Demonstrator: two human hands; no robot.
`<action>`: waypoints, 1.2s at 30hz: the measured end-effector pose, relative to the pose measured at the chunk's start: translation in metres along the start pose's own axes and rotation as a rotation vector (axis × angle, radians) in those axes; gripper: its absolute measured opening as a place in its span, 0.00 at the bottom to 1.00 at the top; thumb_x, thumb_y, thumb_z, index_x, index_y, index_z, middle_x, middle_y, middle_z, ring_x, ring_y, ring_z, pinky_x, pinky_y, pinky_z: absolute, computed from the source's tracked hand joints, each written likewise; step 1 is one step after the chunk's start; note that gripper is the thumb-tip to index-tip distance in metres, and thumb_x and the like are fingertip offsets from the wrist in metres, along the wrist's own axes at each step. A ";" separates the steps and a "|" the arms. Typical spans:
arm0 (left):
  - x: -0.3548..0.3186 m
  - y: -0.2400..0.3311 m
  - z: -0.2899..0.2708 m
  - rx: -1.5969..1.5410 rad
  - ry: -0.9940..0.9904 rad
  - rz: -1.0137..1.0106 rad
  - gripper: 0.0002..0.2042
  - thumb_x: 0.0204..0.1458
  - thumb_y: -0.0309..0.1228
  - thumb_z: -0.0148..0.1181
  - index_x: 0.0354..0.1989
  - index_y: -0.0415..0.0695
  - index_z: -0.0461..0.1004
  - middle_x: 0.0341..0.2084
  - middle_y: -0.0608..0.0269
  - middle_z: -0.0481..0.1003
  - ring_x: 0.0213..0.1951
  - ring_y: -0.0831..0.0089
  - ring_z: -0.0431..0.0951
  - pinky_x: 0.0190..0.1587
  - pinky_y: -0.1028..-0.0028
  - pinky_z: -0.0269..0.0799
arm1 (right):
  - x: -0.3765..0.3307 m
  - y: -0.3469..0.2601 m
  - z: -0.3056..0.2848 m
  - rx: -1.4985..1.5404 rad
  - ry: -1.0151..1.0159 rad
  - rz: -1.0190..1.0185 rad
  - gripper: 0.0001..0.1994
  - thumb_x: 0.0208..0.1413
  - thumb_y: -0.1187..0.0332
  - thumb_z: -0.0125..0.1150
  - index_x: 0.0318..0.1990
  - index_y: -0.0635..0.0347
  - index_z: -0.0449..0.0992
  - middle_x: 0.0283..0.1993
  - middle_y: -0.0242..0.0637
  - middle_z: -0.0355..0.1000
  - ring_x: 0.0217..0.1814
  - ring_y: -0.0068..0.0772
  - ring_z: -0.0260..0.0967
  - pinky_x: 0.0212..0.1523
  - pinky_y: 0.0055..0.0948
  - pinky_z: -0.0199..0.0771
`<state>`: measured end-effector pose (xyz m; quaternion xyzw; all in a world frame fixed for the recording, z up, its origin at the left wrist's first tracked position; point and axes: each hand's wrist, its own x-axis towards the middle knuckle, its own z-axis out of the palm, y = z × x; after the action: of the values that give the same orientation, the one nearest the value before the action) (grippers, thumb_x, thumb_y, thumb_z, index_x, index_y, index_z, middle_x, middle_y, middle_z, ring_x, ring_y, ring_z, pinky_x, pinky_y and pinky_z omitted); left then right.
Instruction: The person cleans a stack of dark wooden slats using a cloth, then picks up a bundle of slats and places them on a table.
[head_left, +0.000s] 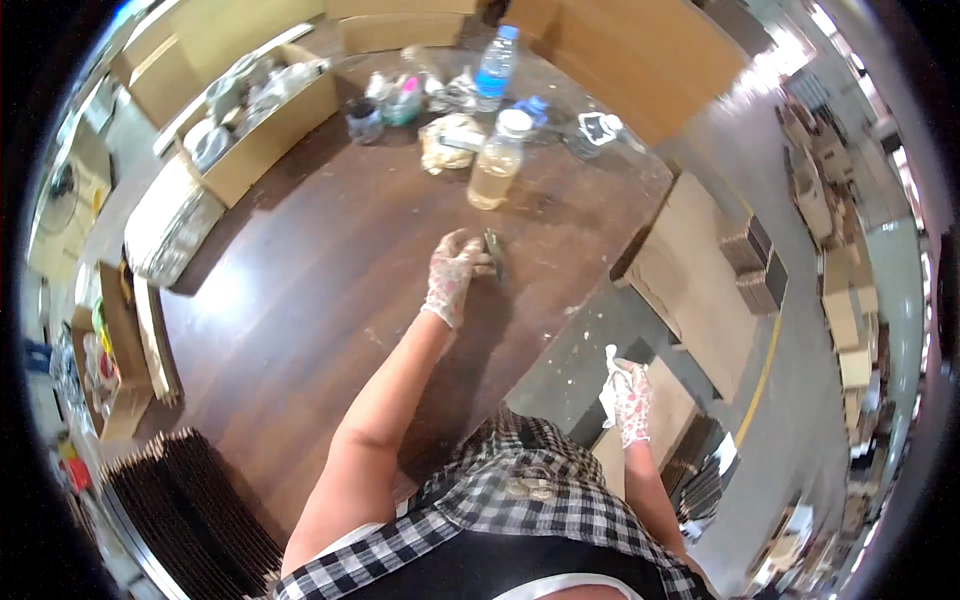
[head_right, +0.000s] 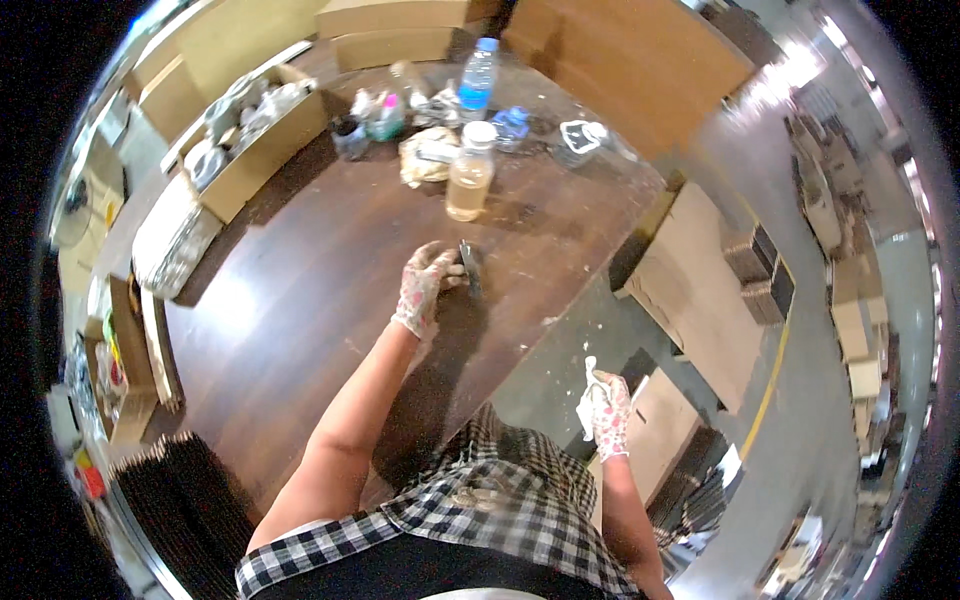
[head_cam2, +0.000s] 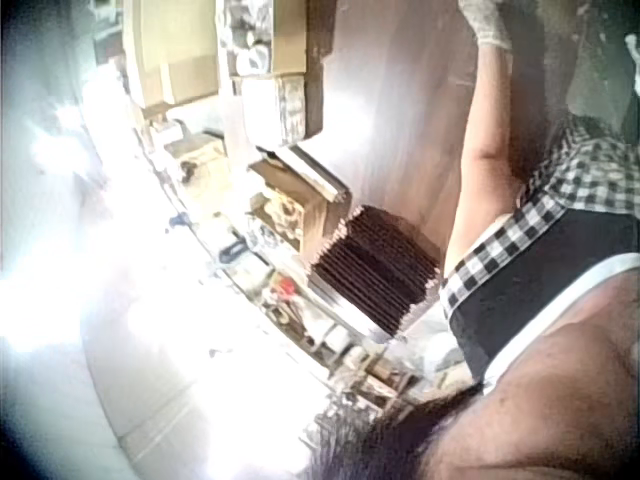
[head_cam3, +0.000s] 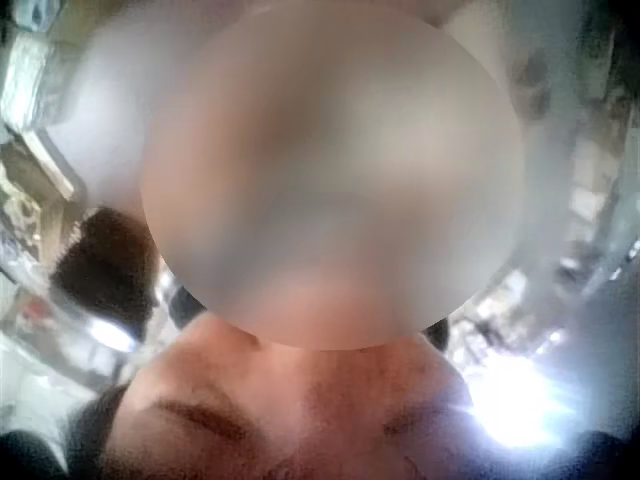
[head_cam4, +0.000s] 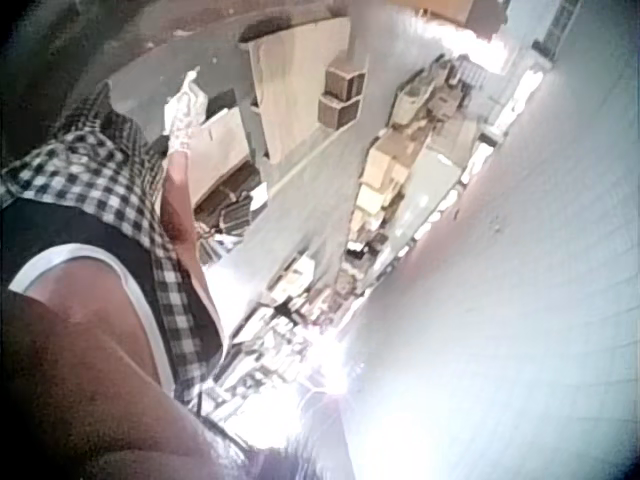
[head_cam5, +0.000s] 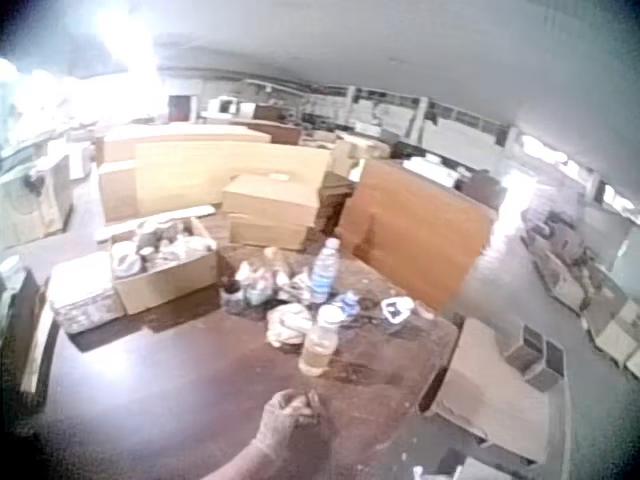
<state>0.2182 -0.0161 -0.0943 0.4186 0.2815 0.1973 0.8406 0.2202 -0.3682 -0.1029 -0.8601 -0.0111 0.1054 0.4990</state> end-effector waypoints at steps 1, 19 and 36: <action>0.001 -0.001 -0.001 0.161 0.050 0.030 0.21 0.56 0.27 0.55 0.57 0.32 0.62 0.43 0.54 0.74 0.34 0.76 0.74 0.35 0.76 0.73 | -0.005 0.002 -0.007 0.044 0.030 0.052 0.11 0.57 0.74 0.51 0.47 0.61 0.74 0.36 0.31 0.72 0.37 0.20 0.68 0.39 0.22 0.69; -0.054 -0.012 0.012 0.713 -0.447 0.608 0.26 0.50 0.33 0.62 0.57 0.40 0.64 0.57 0.52 0.66 0.57 0.59 0.68 0.57 0.62 0.68 | -0.028 -0.022 -0.030 0.346 -0.241 0.082 0.12 0.61 0.64 0.50 0.47 0.60 0.72 0.48 0.43 0.71 0.53 0.38 0.68 0.54 0.34 0.67; -0.211 -0.274 0.242 1.436 -1.676 -0.019 0.21 0.52 0.30 0.59 0.56 0.41 0.68 0.53 0.53 0.69 0.55 0.60 0.69 0.54 0.64 0.69 | -0.188 0.312 -0.109 0.360 0.528 0.672 0.19 0.55 0.60 0.50 0.47 0.63 0.74 0.41 0.49 0.76 0.44 0.41 0.74 0.44 0.36 0.72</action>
<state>0.2380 -0.4360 -0.1334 0.8084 -0.3254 -0.3648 0.3279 0.0307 -0.6413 -0.2876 -0.7130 0.4142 0.0391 0.5644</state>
